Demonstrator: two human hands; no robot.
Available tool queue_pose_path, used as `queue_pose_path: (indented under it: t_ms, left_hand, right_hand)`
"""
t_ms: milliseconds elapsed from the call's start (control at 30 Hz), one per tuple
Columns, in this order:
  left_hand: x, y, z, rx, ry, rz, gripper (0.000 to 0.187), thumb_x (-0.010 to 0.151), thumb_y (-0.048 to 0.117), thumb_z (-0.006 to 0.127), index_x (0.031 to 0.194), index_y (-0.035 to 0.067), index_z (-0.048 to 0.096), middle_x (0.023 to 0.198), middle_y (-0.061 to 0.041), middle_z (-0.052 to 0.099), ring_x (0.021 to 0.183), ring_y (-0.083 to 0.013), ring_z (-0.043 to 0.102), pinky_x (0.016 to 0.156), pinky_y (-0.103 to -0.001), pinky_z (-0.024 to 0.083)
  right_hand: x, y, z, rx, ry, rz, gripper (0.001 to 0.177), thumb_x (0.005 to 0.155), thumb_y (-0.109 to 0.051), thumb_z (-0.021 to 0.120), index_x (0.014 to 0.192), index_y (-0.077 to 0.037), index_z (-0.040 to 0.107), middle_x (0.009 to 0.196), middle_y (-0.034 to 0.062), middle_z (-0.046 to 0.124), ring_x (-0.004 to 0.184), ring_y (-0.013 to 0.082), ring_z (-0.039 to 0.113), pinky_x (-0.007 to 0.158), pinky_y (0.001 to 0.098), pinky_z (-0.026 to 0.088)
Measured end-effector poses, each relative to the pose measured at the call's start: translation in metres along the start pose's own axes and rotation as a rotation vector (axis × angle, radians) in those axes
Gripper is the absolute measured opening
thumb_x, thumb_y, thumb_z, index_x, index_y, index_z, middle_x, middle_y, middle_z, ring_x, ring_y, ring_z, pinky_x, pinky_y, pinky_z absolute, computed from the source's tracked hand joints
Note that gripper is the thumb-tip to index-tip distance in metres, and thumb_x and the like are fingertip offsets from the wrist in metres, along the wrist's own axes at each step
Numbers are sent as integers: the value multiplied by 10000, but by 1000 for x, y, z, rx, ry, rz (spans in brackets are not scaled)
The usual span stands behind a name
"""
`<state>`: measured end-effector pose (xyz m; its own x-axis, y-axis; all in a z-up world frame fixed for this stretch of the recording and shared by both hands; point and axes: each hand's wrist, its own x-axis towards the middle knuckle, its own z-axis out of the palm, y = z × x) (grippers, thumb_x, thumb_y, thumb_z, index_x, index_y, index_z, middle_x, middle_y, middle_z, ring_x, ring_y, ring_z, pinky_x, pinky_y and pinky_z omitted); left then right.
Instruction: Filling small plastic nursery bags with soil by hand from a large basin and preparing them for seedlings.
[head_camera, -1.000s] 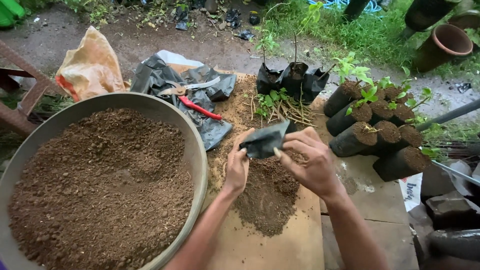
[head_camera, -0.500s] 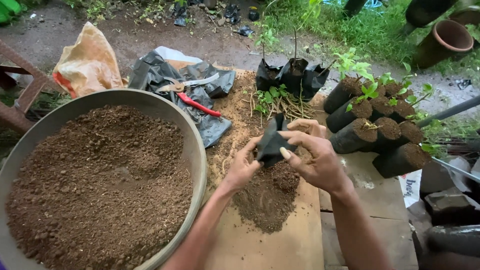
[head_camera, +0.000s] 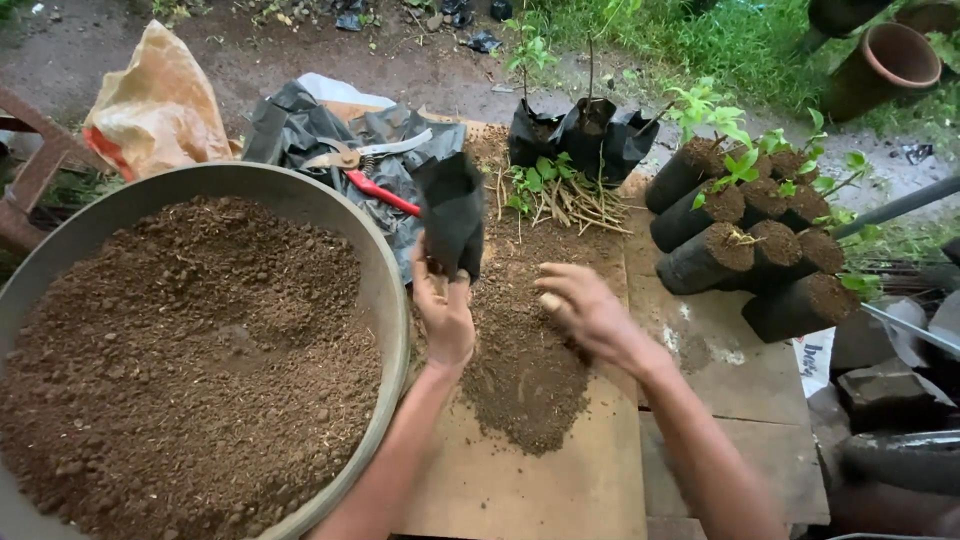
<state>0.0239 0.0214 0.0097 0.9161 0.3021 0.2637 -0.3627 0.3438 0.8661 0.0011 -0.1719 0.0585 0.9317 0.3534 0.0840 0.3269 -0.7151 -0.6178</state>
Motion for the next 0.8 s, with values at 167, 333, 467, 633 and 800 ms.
queue_pose_path:
  t_ms: [167, 333, 467, 633, 800]
  left_hand:
    - [0, -3, -3, 143, 49, 142, 561, 842, 12, 601, 1370, 65, 419, 1301, -100, 497, 1236, -187, 502, 1094, -409, 425]
    - [-2, -5, -4, 226, 97, 266, 554, 848, 64, 647, 1351, 33, 417, 1300, -127, 464, 1273, -248, 480, 1098, -459, 406]
    - [-4, 4, -1, 243, 126, 309, 578, 851, 106, 670, 1367, 49, 415, 1316, -127, 484, 1313, -267, 465, 1121, -505, 377]
    - [-21, 4, 19, 146, 29, 554, 755, 824, -15, 708, 1485, -3, 343, 1273, -182, 536, 1309, -225, 438, 1077, -444, 298]
    - [-65, 44, 39, 159, -397, 506, 656, 596, -18, 762, 1231, 42, 611, 1018, -80, 572, 993, -308, 594, 956, -474, 473]
  right_hand:
    - [38, -14, 24, -162, -35, -262, 364, 1012, -316, 536, 1274, -68, 586, 1424, 202, 497, 1326, 443, 446, 1072, 577, 389]
    - [73, -4, 67, -236, -14, -461, 368, 964, -305, 596, 1235, -57, 586, 1326, 214, 530, 1294, 433, 484, 1080, 540, 413]
    - [51, -15, 54, -64, -132, -390, 236, 964, -226, 593, 1116, -54, 644, 1261, 185, 611, 1199, 411, 569, 986, 510, 485]
    - [49, 3, 77, -321, -103, -298, 223, 811, -280, 648, 888, -77, 700, 955, 79, 626, 987, 288, 646, 831, 421, 539]
    - [75, -27, 113, -257, -109, -419, 414, 1006, -359, 536, 1290, -65, 600, 1340, 254, 550, 1291, 407, 510, 1097, 476, 417]
